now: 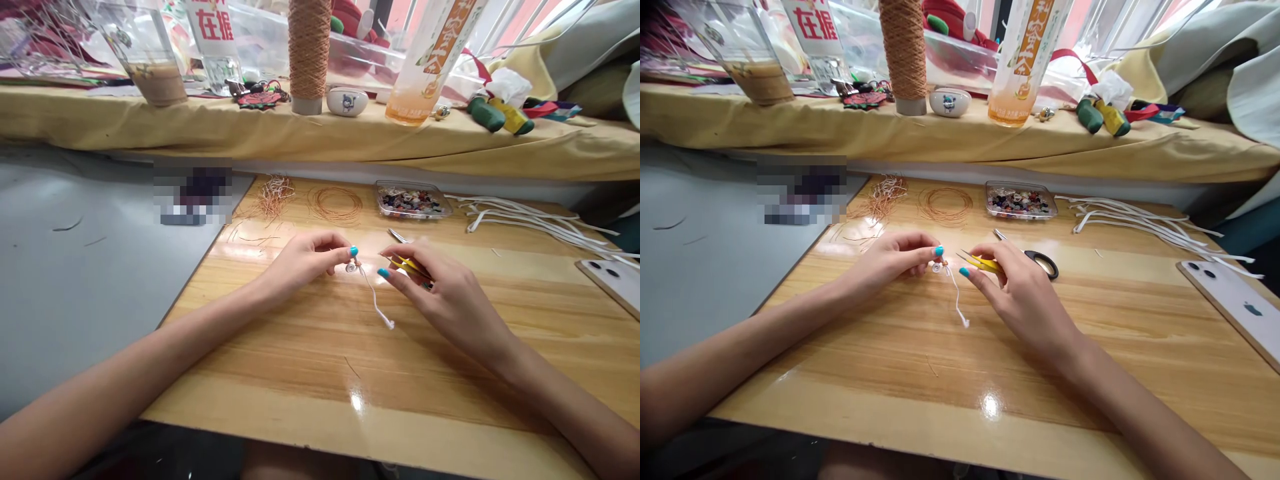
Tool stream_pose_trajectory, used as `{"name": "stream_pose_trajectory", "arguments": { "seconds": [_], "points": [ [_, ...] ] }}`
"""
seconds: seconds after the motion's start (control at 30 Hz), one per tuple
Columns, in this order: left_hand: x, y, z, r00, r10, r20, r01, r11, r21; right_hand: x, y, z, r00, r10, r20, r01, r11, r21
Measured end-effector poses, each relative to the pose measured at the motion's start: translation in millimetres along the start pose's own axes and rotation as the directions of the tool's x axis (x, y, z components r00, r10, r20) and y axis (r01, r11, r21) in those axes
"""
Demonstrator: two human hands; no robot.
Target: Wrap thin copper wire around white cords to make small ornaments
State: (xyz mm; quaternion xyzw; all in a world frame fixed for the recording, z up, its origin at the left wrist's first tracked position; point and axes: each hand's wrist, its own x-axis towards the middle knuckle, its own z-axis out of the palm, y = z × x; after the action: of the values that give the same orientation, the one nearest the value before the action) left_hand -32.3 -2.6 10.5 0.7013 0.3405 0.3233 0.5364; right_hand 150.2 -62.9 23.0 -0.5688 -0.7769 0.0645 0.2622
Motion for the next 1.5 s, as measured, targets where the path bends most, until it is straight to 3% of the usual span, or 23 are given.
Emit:
{"name": "stream_pose_trajectory", "arguments": {
  "seconds": [0.1, 0.2, 0.43, 0.8, 1.13, 1.27, 1.5],
  "points": [
    [-1.0, 0.9, 0.1, 0.996, -0.081, -0.032, 0.078, 0.994, -0.079, 0.2, 4.7, -0.5, 0.977, -0.187, -0.098, 0.173, 0.976, -0.135],
    [-1.3, 0.8, 0.3, 0.992, -0.116, -0.041, 0.108, 0.982, -0.156, -0.4, 9.9, -0.9, 0.935, -0.345, -0.083, 0.308, 0.905, -0.295],
    [0.1, -1.6, 2.9, 0.994, -0.084, -0.068, 0.067, 0.972, -0.225, -0.1, 5.5, -2.4, 0.888, -0.455, -0.067, 0.375, 0.801, -0.467],
    [-2.9, 0.0, 6.6, 0.993, 0.012, -0.115, -0.029, 0.988, -0.154, -8.2, 10.8, -1.6, 0.823, -0.563, -0.075, 0.436, 0.711, -0.552],
    [-3.7, -1.0, 10.3, 0.993, 0.005, -0.116, -0.025, 0.986, -0.166, -6.2, 5.2, -4.1, 0.779, -0.62, -0.096, 0.431, 0.64, -0.636],
    [-3.6, -0.9, 11.1, 0.992, -0.017, -0.125, -0.004, 0.987, -0.163, -6.0, 5.0, -3.1, 0.783, -0.614, -0.095, 0.425, 0.641, -0.64],
    [-4.6, -1.6, 11.6, 0.997, -0.001, -0.082, -0.011, 0.989, -0.148, -7.6, 4.7, 3.5, 0.834, -0.54, -0.114, 0.417, 0.751, -0.512]
  ]
}}
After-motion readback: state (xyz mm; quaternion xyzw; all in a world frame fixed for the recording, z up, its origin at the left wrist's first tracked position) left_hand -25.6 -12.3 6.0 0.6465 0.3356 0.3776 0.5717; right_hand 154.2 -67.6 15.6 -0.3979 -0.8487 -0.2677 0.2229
